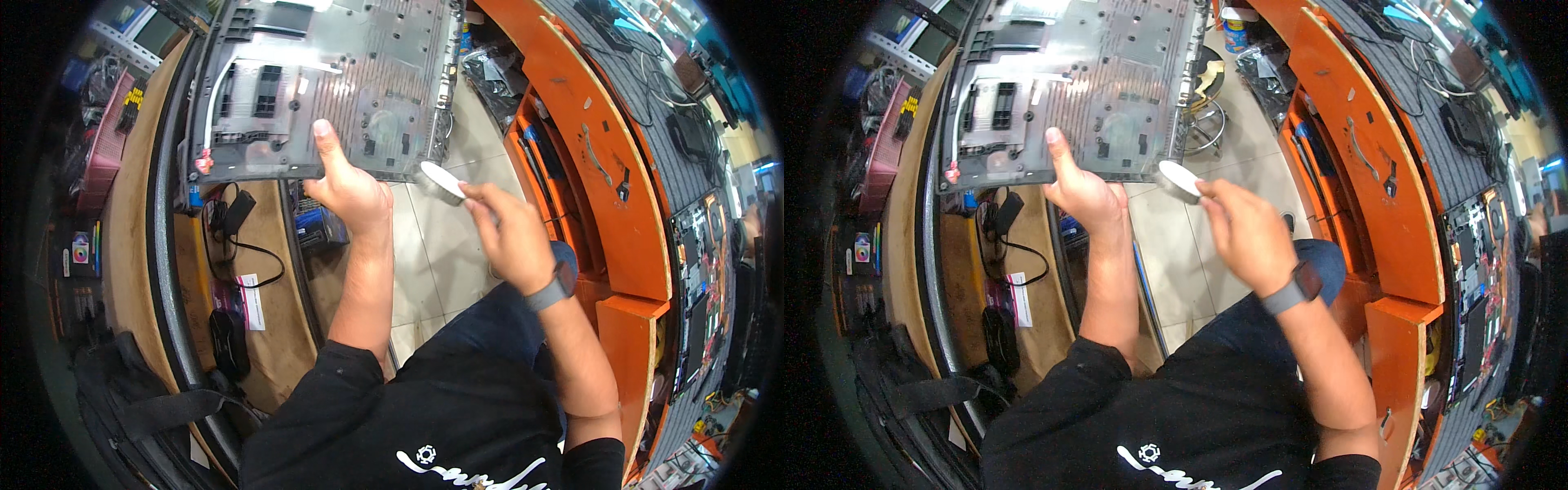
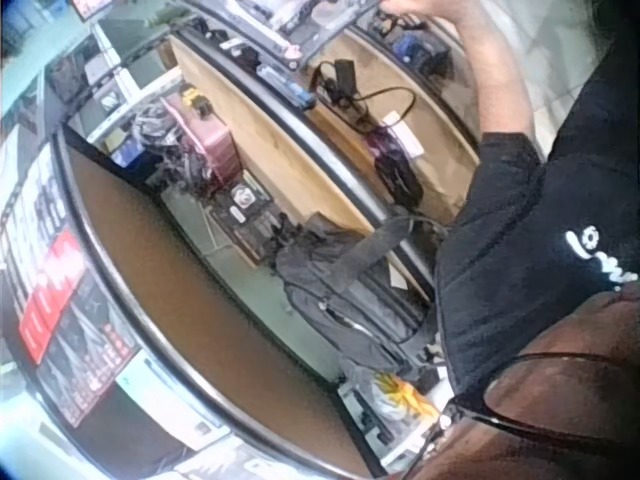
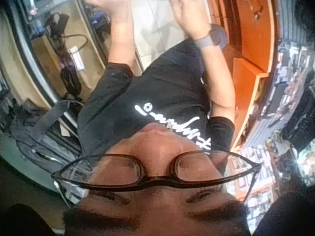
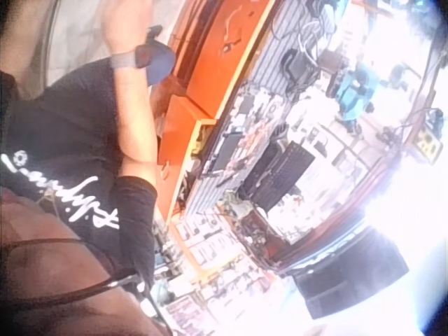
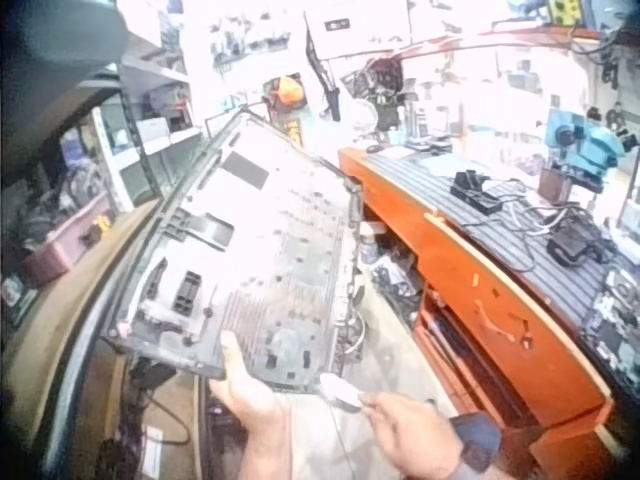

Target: The person uses a screwdriver to secure internal components of a laptop, connects a small wire by hand, and then cleans the inner surface of the bottom panel using a small brush and a handheld blower before placing the panel back onto the laptop chassis.

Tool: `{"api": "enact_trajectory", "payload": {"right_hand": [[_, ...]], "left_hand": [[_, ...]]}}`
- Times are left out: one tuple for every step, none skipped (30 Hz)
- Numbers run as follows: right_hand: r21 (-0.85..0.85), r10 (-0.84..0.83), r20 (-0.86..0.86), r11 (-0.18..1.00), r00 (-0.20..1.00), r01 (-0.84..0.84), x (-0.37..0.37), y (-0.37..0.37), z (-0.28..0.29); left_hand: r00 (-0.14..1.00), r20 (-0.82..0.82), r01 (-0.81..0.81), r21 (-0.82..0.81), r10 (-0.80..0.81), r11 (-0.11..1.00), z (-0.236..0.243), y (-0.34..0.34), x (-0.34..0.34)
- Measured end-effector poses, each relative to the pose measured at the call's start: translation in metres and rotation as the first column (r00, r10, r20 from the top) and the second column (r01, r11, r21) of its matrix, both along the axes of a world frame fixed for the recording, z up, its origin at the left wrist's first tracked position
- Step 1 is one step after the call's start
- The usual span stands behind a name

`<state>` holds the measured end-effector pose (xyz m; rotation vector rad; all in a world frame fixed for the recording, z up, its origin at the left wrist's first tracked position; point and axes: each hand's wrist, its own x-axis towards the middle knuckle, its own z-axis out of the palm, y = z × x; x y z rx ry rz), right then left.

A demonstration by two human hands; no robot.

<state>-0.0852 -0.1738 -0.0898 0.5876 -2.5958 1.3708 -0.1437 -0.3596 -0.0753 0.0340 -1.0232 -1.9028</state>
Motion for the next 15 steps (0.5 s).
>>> {"api": "enact_trajectory", "payload": {"right_hand": [[0.019, -0.007, -0.007, 1.000, 1.000, 0.007, -0.006, 0.005, 0.005], [0.038, -0.014, -0.015, 0.999, 1.000, 0.015, -0.011, 0.009, 0.011], [0.057, -0.021, -0.023, 0.998, 1.000, 0.022, -0.016, 0.011, 0.013], [-0.011, -0.068, -0.119, 0.998, 0.991, 0.067, -0.019, 0.005, 0.010], [0.088, -0.019, -0.109, 0.996, 0.994, 0.028, -0.019, -0.001, 0.004], [0.186, 0.030, -0.094, 0.982, 0.995, -0.012, -0.018, -0.007, -0.006], [0.277, 0.074, -0.074, 0.959, 0.995, -0.050, -0.020, -0.011, -0.019], [0.353, 0.061, -0.118, 0.936, 0.991, -0.015, -0.026, -0.012, -0.028], [0.344, 0.036, -0.162, 0.939, 0.986, 0.022, -0.031, -0.010, -0.035], [0.339, 0.009, -0.197, 0.939, 0.980, 0.059, -0.032, -0.010, -0.033], [0.332, -0.019, -0.231, 0.938, 0.973, 0.097, -0.032, -0.010, -0.031], [0.192, -0.016, -0.245, 0.979, 0.969, 0.064, -0.033, -0.019, -0.030], [0.256, 0.008, -0.242, 0.965, 0.970, 0.055, -0.038, -0.018, -0.041], [0.318, 0.026, -0.240, 0.946, 0.970, 0.054, -0.046, -0.016, -0.062], [0.378, 0.045, -0.235, 0.924, 0.971, 0.049, -0.053, -0.014, -0.077]], "left_hand": [[1.000, 0.015, -0.025, -0.018, 0.026, 1.000, -0.006, -0.001, -0.002], [0.998, 0.030, -0.050, -0.037, 0.052, 0.998, -0.011, -0.003, -0.005], [0.998, 0.033, -0.046, -0.046, 0.047, 0.998, -0.015, -0.009, -0.007], [0.999, 0.040, -0.027, -0.049, 0.029, 0.998, -0.019, -0.012, -0.009], [0.999, 0.043, -0.018, -0.053, 0.020, 0.998, -0.022, -0.015, -0.011], [0.998, 0.058, -0.019, -0.037, 0.021, 0.999, -0.023, -0.016, -0.012], [0.997, 0.073, -0.017, -0.025, 0.019, 1.000, -0.023, -0.017, -0.014], [0.996, 0.085, -0.022, -0.017, 0.023, 1.000, -0.022, -0.020, -0.016], [0.994, 0.097, -0.041, -0.043, 0.045, 0.998, -0.025, -0.025, -0.020], [0.991, 0.117, -0.058, -0.065, 0.065, 0.996, -0.030, -0.029, -0.024], [0.987, 0.136, -0.072, -0.087, 0.083, 0.994, -0.035, -0.033, -0.025], [0.982, 0.168, -0.074, -0.076, 0.086, 0.994, -0.039, -0.038, -0.025], [0.978, 0.197, -0.064, -0.061, 0.074, 0.996, -0.038, -0.036, -0.026], [0.974, 0.221, -0.047, -0.046, 0.056, 0.998, -0.035, -0.032, -0.031], [0.978, 0.192, -0.064, -0.078, 0.078, 0.995, -0.040, -0.034, -0.036]]}}
